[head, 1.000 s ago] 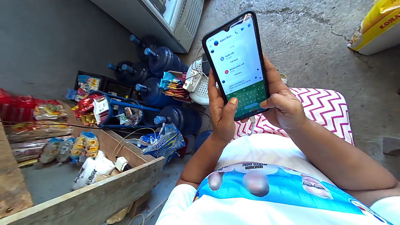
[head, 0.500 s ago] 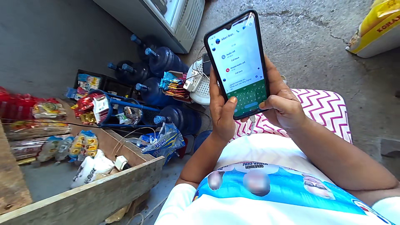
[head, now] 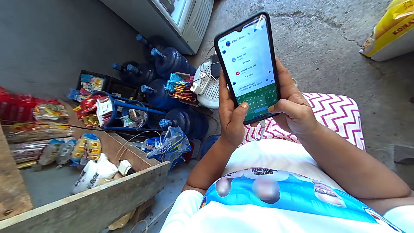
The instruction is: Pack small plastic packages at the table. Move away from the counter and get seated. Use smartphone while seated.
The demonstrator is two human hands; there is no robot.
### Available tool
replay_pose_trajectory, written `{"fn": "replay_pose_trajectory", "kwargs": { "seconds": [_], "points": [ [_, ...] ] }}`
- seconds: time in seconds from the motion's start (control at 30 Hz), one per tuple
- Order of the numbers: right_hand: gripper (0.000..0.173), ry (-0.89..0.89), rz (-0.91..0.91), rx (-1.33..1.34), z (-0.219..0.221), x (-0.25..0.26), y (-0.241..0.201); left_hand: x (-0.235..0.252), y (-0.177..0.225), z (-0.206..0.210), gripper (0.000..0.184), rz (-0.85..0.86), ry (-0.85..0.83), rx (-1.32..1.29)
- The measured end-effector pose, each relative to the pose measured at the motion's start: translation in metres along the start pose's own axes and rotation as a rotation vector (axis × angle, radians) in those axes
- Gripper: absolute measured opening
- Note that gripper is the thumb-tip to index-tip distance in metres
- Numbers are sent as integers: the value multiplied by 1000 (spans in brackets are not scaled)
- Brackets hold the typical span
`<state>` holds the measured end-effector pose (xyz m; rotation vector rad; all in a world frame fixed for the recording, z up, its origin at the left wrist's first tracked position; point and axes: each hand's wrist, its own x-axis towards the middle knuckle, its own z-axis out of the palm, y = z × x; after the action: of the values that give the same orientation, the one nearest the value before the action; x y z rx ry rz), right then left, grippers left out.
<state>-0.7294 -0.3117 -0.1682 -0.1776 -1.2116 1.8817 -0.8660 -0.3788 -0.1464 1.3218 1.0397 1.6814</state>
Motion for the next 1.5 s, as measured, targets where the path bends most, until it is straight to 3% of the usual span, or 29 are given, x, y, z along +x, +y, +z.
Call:
{"fn": "replay_pose_trajectory", "kwargs": {
  "seconds": [1.5],
  "points": [
    [85,-3,-25,20,-2,0,0,0,1,-2,87,-5,-23,13]
  ]
}}
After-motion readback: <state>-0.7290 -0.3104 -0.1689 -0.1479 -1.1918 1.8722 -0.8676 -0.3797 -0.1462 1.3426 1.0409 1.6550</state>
